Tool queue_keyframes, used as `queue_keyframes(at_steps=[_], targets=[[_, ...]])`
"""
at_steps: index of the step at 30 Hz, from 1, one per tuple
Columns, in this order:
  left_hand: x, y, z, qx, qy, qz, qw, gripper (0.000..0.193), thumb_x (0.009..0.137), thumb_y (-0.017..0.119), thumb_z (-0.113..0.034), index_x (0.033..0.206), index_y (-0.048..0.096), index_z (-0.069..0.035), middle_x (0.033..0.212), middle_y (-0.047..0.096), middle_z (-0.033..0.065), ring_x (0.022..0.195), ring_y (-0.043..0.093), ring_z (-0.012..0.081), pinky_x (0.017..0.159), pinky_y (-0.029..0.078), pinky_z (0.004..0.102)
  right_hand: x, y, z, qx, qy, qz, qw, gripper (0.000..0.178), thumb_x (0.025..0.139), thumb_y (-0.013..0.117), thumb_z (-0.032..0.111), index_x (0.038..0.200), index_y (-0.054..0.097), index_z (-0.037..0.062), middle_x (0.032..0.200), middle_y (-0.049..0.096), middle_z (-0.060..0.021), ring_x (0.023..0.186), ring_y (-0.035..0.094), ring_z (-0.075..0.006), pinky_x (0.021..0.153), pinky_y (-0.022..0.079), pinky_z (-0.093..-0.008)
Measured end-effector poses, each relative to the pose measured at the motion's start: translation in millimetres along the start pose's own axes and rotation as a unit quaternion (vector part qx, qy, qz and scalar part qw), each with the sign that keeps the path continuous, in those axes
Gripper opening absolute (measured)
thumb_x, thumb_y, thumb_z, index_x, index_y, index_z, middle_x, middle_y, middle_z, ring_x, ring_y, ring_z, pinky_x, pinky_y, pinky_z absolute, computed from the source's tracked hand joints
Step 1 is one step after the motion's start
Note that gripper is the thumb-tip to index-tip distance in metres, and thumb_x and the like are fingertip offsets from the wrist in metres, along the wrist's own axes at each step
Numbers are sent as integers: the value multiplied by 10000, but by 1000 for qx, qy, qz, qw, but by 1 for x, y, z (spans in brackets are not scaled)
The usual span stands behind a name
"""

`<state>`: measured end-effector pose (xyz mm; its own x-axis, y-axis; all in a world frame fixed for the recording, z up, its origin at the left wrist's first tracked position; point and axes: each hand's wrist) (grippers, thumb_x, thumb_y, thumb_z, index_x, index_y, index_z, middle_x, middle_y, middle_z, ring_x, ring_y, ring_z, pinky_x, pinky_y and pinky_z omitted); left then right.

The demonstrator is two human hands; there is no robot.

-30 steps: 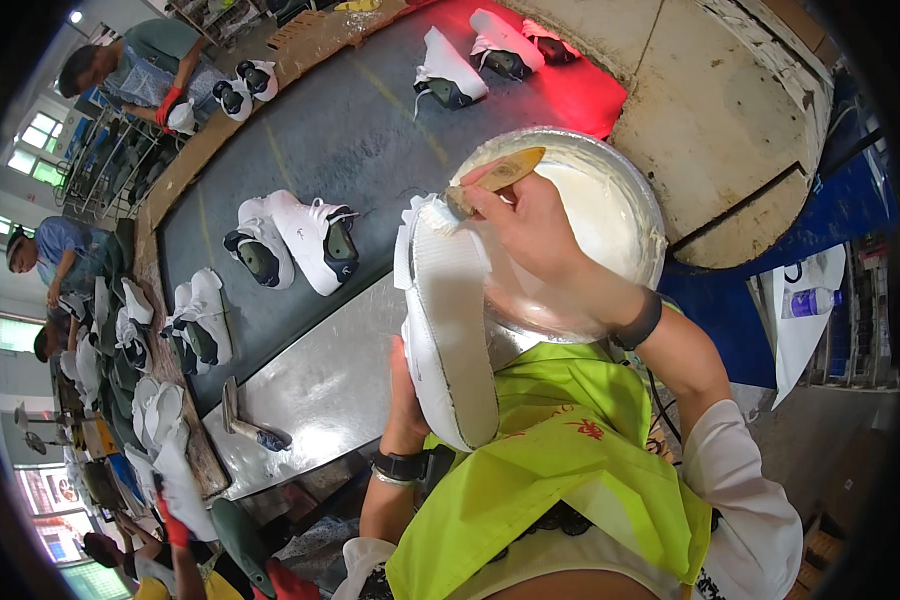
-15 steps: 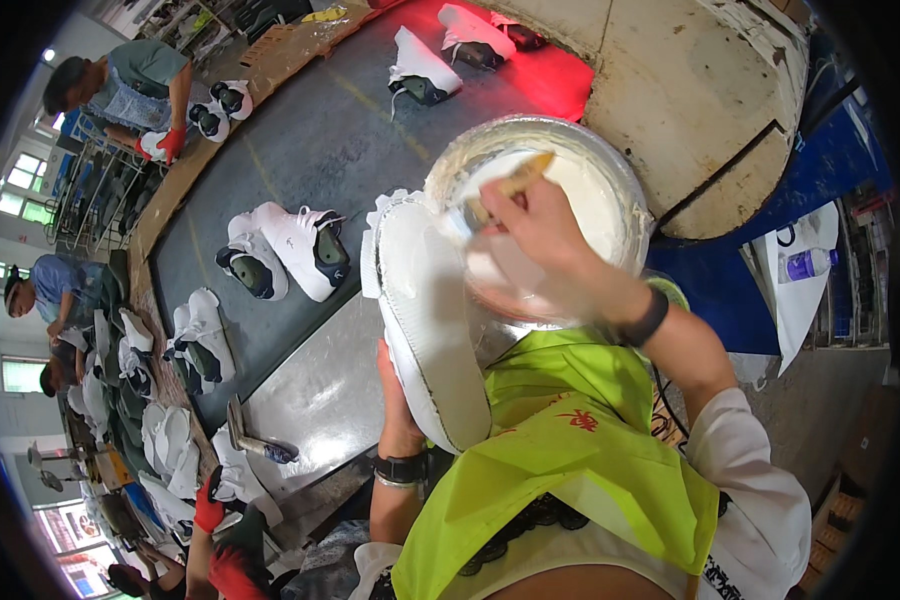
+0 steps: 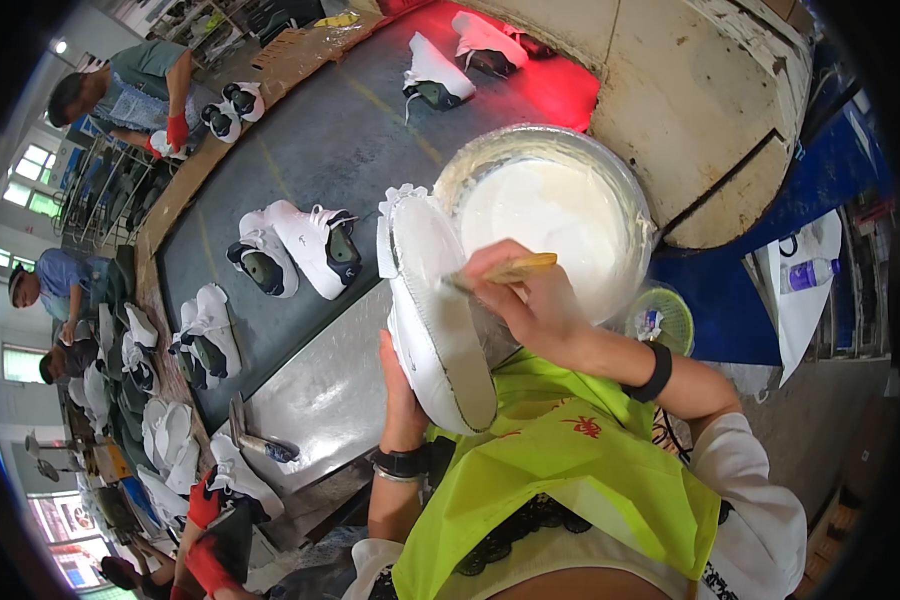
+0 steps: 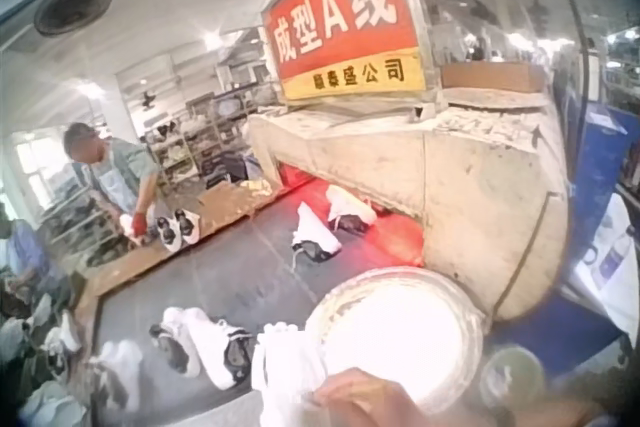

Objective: Applying glue or white coating to the edges and bottom of shoe soles with a brush.

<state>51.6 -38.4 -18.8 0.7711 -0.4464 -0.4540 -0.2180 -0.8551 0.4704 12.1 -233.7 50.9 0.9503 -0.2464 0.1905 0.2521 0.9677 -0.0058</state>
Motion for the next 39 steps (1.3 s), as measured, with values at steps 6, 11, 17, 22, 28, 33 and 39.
queue_keyframes(at_steps=[6, 11, 17, 22, 28, 33, 39], targets=[[-6, -10, 7, -22, 3, -6, 1000, 648, 1010, 197, -510, 1398, 392, -29, 1300, 549, 128, 1131, 581, 248, 957, 474, 371, 46, -5, 24, 14, -5, -61, 998, 162, 881, 611, 129, 913, 621, -30, 837, 644, -130, 786, 632, -184, 709, 496, -294], [-14, -6, 7, 27, 34, -22, 999, 660, 1002, 219, -527, 1386, 396, -20, 1275, 554, 121, 1117, 577, 232, 934, 477, 364, 70, -12, 24, -85, -30, -25, 996, 176, 875, 602, 118, 898, 614, -55, 727, 623, -137, 678, 584, -166, 633, 462, -317], [-19, -11, 2, 63, 60, 4, 996, 651, 1011, 214, -508, 1395, 383, -11, 1315, 531, 122, 1161, 555, 228, 967, 455, 350, 38, -8, 53, -107, 1, 119, 987, 202, 892, 594, 138, 976, 617, -44, 828, 647, -77, 739, 611, -148, 687, 487, -293], [-17, -20, 7, 66, 60, -19, 996, 658, 1011, 215, -515, 1404, 370, -12, 1331, 519, 129, 1173, 547, 232, 982, 444, 352, 65, -11, 53, -192, -67, 78, 976, 238, 839, 617, 181, 864, 617, -56, 761, 633, -205, 714, 626, -294, 664, 468, -388], [-19, -22, 5, 59, 37, -41, 997, 656, 1010, 216, -519, 1413, 361, -22, 1337, 518, 115, 1175, 546, 228, 986, 443, 348, 76, -13, 53, -248, -154, 32, 956, 207, 869, 622, 157, 941, 633, -36, 831, 673, -128, 758, 638, -166, 695, 494, -303], [-15, -24, 3, 65, 28, -32, 997, 643, 1012, 219, -510, 1418, 356, -31, 1336, 521, 111, 1158, 559, 222, 964, 461, 346, 33, -15, 66, -204, -78, 141, 966, 182, 881, 595, 135, 947, 628, -31, 847, 673, -146, 786, 648, -197, 711, 498, -314], [-22, -11, -5, 82, 41, -54, 994, 631, 1009, 253, -510, 1391, 390, -27, 1286, 556, 112, 1111, 590, 218, 925, 488, 347, 52, -22, 79, -257, -84, 159, 950, 175, 877, 580, 132, 957, 623, -18, 832, 660, -163, 778, 653, -249, 709, 493, -328]])
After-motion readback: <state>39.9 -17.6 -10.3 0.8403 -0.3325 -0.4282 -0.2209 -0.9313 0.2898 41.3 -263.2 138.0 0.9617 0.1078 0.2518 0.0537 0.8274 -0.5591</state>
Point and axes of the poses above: each hand's wrist, its own x-axis towards the middle knuckle, its own y-axis out of the palm, z = x × y
